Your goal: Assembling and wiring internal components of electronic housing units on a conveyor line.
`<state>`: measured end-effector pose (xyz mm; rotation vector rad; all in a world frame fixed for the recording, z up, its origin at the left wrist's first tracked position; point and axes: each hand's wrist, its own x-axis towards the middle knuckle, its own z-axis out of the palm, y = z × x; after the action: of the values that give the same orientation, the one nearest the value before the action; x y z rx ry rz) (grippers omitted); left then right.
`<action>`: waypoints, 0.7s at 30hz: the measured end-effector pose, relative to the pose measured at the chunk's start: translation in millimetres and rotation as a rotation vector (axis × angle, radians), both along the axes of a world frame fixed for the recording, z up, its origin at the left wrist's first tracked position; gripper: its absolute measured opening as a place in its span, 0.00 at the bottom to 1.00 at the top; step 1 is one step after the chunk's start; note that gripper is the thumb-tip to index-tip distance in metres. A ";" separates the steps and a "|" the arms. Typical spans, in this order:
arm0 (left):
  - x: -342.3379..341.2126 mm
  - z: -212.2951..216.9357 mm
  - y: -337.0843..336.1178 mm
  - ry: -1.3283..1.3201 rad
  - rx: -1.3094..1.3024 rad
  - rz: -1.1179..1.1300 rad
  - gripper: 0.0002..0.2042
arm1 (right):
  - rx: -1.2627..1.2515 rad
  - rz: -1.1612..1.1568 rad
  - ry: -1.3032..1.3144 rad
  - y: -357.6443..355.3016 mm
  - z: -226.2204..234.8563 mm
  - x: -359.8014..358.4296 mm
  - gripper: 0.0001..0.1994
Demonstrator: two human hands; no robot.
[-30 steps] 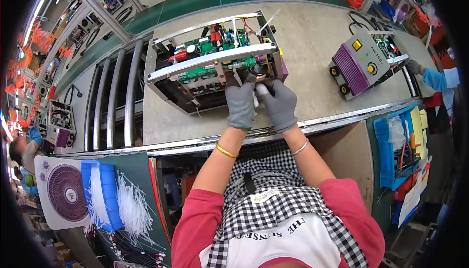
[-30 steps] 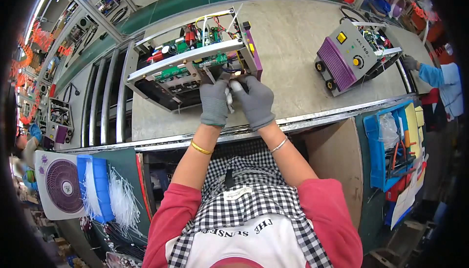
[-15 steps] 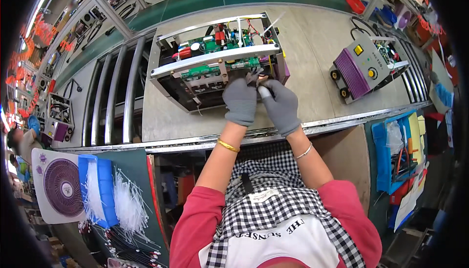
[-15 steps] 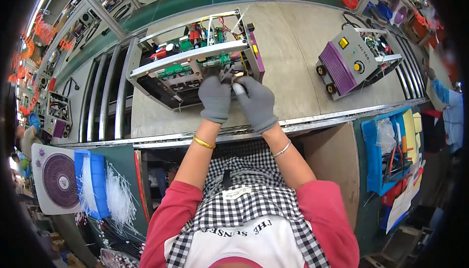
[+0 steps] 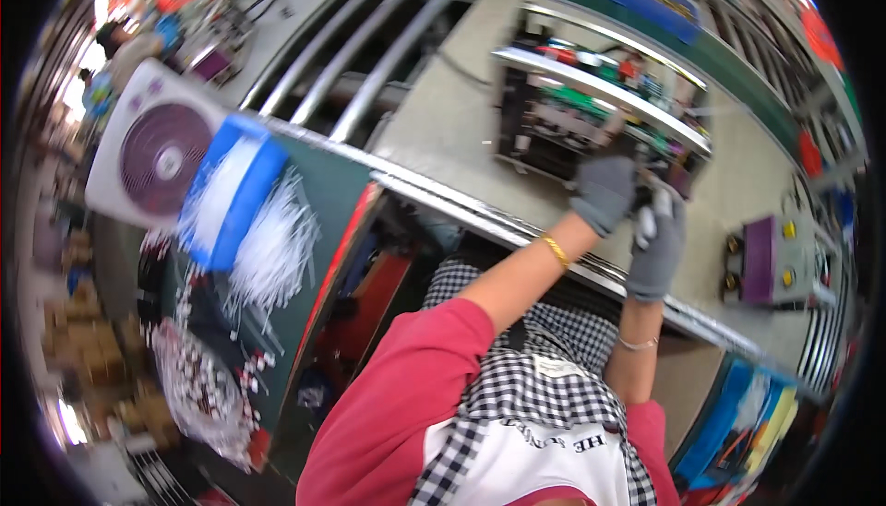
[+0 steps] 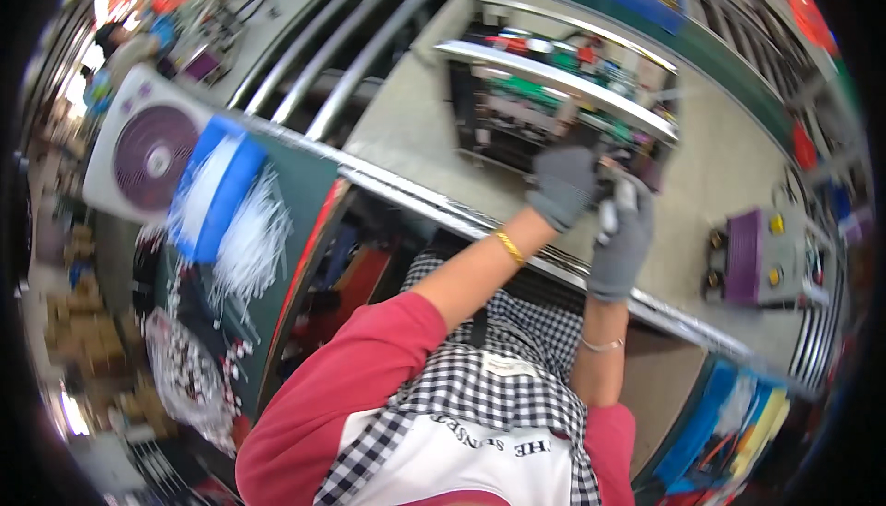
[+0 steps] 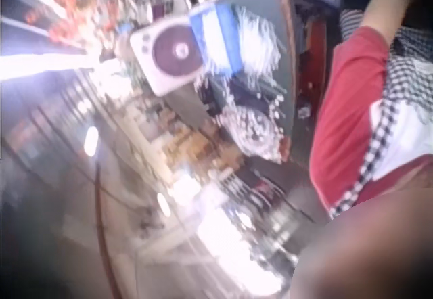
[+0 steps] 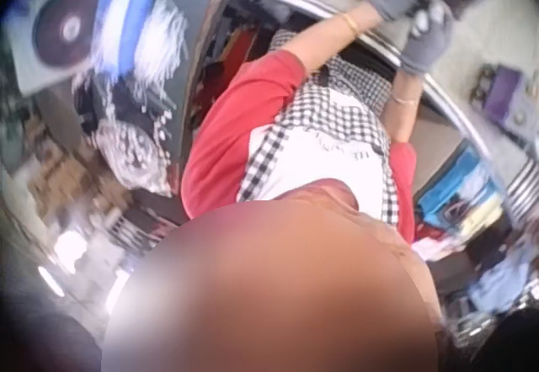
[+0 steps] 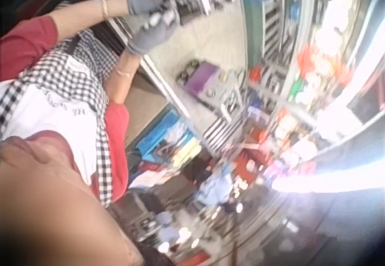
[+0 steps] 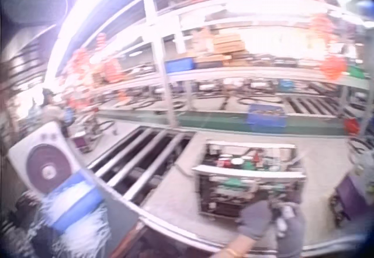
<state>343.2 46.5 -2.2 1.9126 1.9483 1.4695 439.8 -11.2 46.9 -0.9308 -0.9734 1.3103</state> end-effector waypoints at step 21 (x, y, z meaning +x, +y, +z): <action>-351.6 64.7 -372.0 0.286 -0.048 0.977 0.10 | 0.185 0.325 -0.264 -44.3 -21.0 -100.8 0.14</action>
<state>-8.4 -325.5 62.5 1.1892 3.2732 1.2479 339.0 -55.5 25.9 -0.8385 -1.4748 1.3564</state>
